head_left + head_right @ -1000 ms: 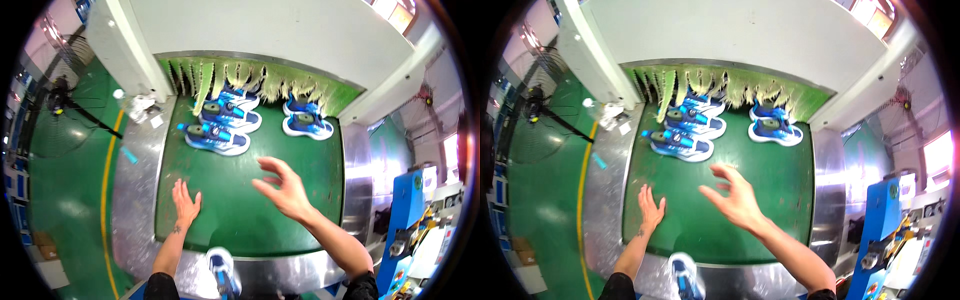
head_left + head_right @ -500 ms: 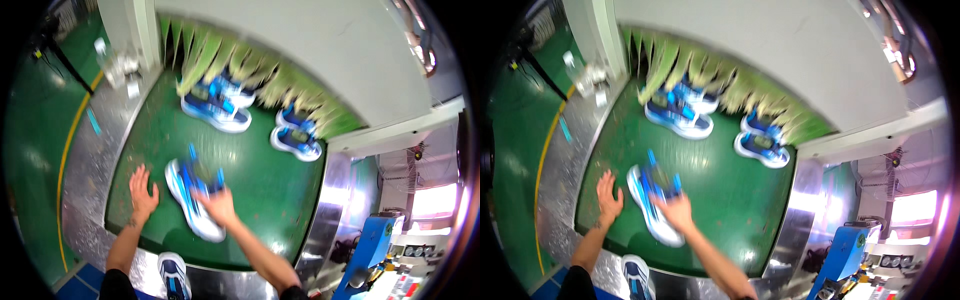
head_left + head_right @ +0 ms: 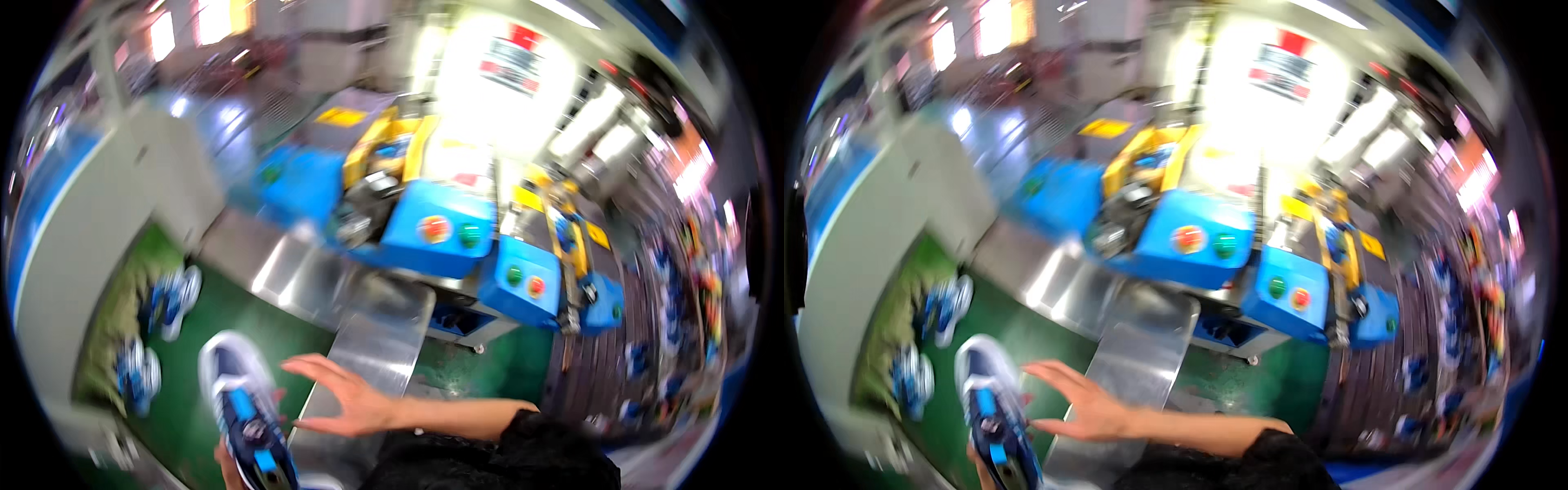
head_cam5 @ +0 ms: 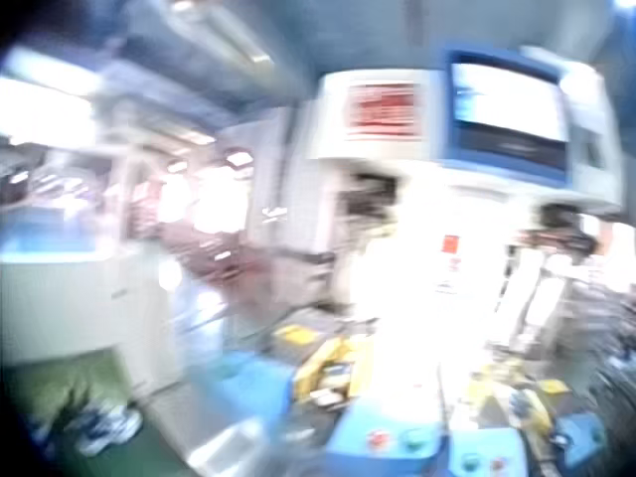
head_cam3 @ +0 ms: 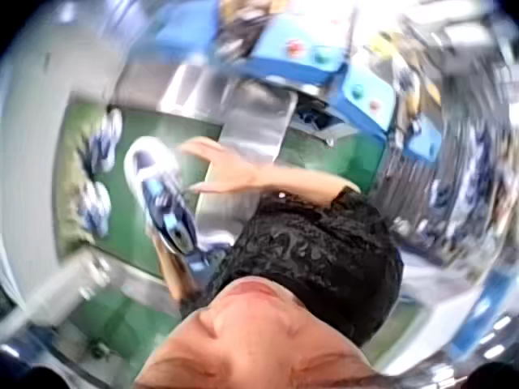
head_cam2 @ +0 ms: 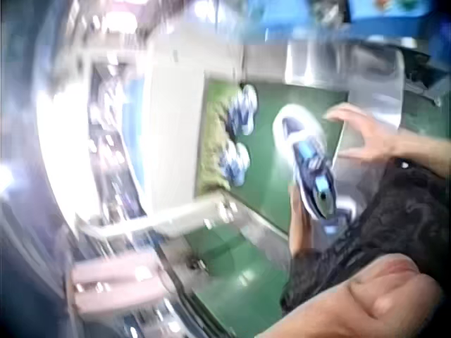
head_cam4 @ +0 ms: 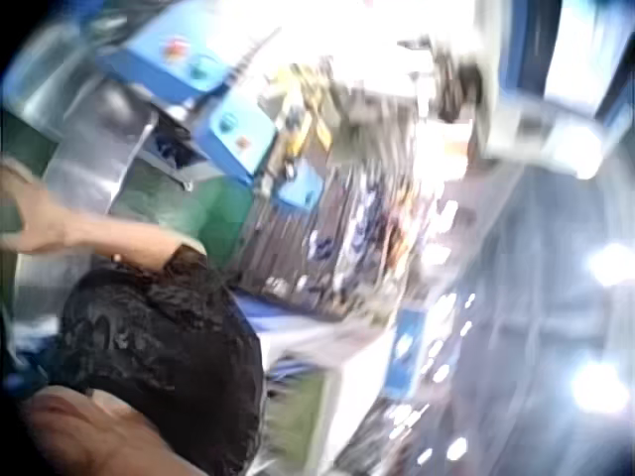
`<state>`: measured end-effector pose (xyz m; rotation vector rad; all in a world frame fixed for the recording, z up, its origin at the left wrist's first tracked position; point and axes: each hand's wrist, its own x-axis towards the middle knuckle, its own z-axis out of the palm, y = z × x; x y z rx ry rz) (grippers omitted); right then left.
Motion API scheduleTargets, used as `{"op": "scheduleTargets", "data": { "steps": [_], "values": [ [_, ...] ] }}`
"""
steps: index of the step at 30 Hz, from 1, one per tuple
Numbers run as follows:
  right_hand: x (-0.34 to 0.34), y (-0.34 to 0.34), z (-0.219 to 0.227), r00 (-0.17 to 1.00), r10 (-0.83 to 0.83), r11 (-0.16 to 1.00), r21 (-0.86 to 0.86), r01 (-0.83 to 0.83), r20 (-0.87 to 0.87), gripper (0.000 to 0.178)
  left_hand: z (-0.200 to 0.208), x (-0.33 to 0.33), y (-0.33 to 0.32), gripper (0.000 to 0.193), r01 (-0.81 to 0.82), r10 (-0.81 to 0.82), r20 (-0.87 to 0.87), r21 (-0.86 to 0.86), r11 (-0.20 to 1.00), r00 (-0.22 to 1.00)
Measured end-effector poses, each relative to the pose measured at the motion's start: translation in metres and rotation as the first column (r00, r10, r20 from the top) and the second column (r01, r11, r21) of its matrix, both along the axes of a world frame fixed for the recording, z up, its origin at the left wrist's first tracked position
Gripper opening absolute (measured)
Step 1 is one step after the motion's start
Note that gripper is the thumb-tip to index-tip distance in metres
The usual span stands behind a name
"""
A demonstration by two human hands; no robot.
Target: The person takes shoes from a conveyor belt, places them into a lasting machine to shape them, and then places the shoes back onto the belt or into a cleaning station.
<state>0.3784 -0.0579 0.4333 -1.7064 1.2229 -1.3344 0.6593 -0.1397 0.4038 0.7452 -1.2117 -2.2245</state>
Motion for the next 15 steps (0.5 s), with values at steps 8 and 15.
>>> {"op": "scheduleTargets", "data": {
  "steps": [8, 15],
  "values": [
    [-0.109, 0.173, -0.015, 0.872, -0.118, 0.991, 0.119, 0.069, 0.474, 0.095, -0.067, -0.189, 0.075, 0.044, 0.078, -0.078, -0.027, 0.025, 0.997, 0.997],
    [-0.285, 0.388, -0.042, 0.558, -0.609, 0.793, 0.437, 0.425, 0.563, 0.068, -0.022, -0.461, 0.281, 0.054, 0.381, -0.382, -0.039, -0.044, 0.924, 0.923]
  ]
}}
